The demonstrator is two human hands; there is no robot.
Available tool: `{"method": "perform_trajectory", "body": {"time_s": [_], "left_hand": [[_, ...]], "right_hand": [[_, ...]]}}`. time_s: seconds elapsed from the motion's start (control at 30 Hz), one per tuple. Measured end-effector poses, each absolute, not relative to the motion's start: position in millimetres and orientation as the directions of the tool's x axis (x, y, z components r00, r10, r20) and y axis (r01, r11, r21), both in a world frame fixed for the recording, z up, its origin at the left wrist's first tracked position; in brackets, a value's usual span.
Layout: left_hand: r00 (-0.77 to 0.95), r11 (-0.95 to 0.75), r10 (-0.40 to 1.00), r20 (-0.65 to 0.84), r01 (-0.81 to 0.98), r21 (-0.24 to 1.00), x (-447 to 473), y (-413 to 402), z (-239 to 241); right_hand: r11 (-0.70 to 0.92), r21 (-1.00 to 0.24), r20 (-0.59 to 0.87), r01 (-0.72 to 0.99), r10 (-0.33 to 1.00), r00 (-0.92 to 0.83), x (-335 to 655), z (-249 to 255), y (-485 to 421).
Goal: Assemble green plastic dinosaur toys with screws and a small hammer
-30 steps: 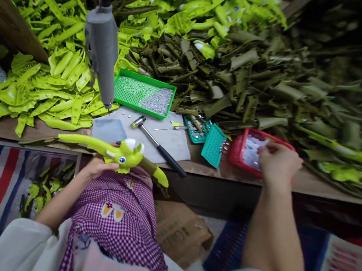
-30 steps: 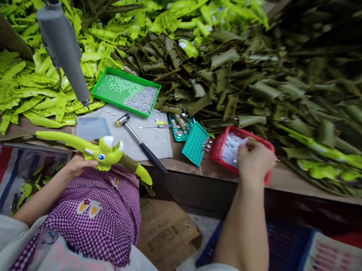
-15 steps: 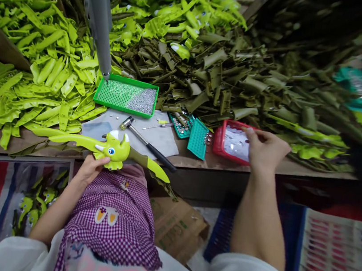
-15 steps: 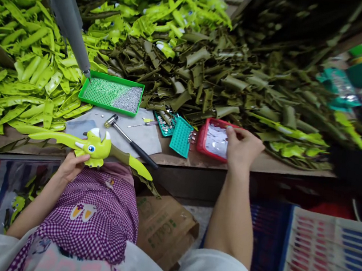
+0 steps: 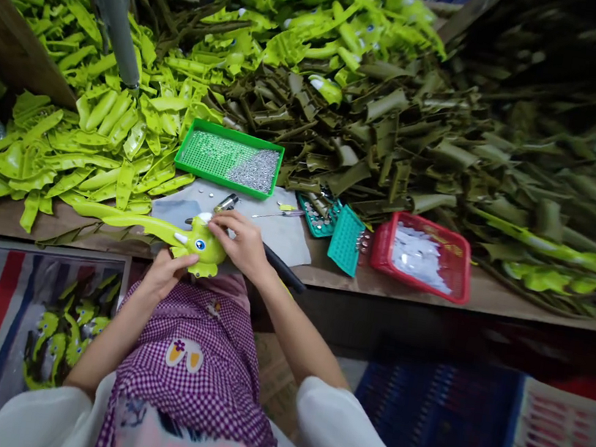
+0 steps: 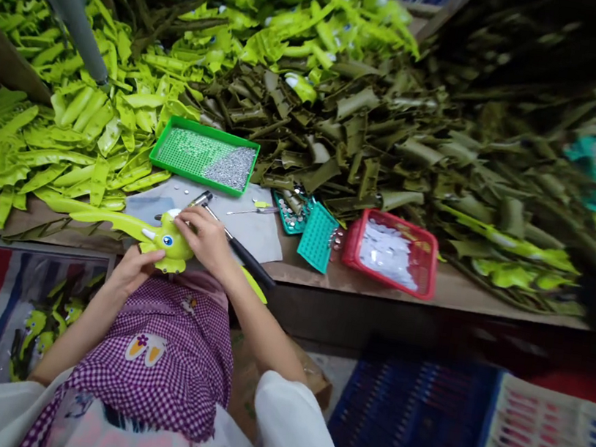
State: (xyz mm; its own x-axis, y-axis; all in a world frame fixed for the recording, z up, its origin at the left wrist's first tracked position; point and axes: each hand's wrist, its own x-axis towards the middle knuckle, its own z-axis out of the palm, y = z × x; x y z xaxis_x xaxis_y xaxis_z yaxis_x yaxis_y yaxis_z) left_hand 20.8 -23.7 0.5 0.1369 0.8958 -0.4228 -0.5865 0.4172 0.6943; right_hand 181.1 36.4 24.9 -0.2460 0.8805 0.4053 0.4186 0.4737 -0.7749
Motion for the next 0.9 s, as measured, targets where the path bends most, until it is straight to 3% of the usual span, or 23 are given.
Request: {"method": "perform_trajectory", "body": {"time_s": [0.2, 0.43, 0.6, 0.9], "left_hand": [[0.135, 0.411, 0.899, -0.416, -0.584, 0.700, 21.4, -24.2, 0.9], [0.131, 0.385, 0.913, -0.387, -0.592, 0.708, 23.3, -24.6, 3.5], [0.113, 0.390, 0.908, -0.404, -0.582, 0.713, 24.0, -25.2, 3.6], [0.118, 0.401, 0.902, -0.416, -0.590, 0.701, 24.8, -25.6, 4.8]], "right_hand": [[0.567, -0.624, 0.427, 0.539, 0.824, -0.373, 173.8, 26.7, 34.2], [0.496, -0.722, 0.423, 0.482, 0.868, -0.260, 178.2, 23.3, 36.9], [0.520, -0.720, 0.406, 0.460, 0.853, -0.327, 179.6, 25.3, 38.8], [0.481, -0.758, 0.380, 0.440, 0.874, -0.303, 183.3, 25.4, 40.2]]}}
